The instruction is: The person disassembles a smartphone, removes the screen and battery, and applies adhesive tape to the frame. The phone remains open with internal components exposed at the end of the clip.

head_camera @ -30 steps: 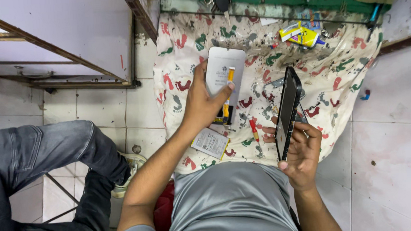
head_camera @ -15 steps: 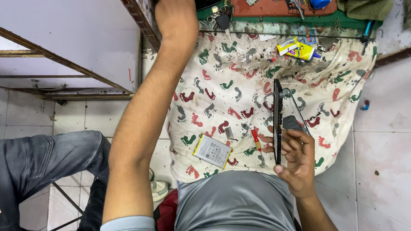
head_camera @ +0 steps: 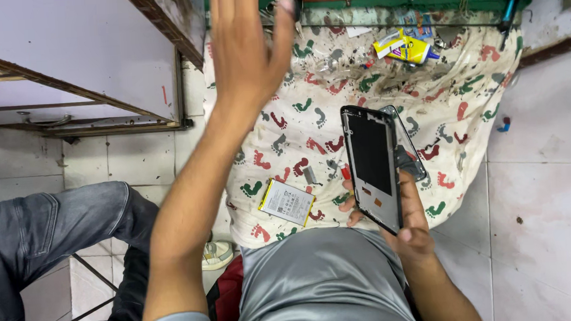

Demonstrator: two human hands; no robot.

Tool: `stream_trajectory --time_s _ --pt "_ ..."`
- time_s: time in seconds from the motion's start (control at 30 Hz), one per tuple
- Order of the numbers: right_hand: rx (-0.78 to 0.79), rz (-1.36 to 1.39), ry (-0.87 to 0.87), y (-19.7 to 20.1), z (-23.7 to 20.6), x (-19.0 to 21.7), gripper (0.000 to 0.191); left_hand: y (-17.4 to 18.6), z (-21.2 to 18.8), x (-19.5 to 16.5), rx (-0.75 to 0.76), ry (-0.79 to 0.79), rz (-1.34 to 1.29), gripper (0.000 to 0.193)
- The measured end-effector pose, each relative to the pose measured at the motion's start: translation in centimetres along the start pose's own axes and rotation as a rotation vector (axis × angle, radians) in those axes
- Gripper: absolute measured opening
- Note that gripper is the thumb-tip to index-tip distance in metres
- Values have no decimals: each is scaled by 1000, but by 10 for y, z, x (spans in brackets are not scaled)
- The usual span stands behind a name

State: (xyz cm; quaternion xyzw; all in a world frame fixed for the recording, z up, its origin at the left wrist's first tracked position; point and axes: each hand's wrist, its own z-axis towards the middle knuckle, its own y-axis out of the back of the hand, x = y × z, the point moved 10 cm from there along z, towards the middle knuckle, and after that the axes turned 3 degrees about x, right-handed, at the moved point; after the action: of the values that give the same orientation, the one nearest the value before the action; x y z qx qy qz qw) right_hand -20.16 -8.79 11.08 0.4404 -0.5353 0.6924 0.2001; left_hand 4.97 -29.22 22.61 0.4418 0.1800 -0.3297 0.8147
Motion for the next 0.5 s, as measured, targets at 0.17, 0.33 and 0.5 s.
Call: stream_trajectory --time_s 0.17,0.33,0.5 --pt "110 378 -160 -15 -12 -31 99 -61 -123 -73 633 236 -1451 97" --pt "183 727 -241 -47 -20 -55 88 -69 -171 -111 617 468 -2281 107" --pt "-131 276 -253 -14 -35 -65 94 -52 -178 -105 453 452 -2459 102"
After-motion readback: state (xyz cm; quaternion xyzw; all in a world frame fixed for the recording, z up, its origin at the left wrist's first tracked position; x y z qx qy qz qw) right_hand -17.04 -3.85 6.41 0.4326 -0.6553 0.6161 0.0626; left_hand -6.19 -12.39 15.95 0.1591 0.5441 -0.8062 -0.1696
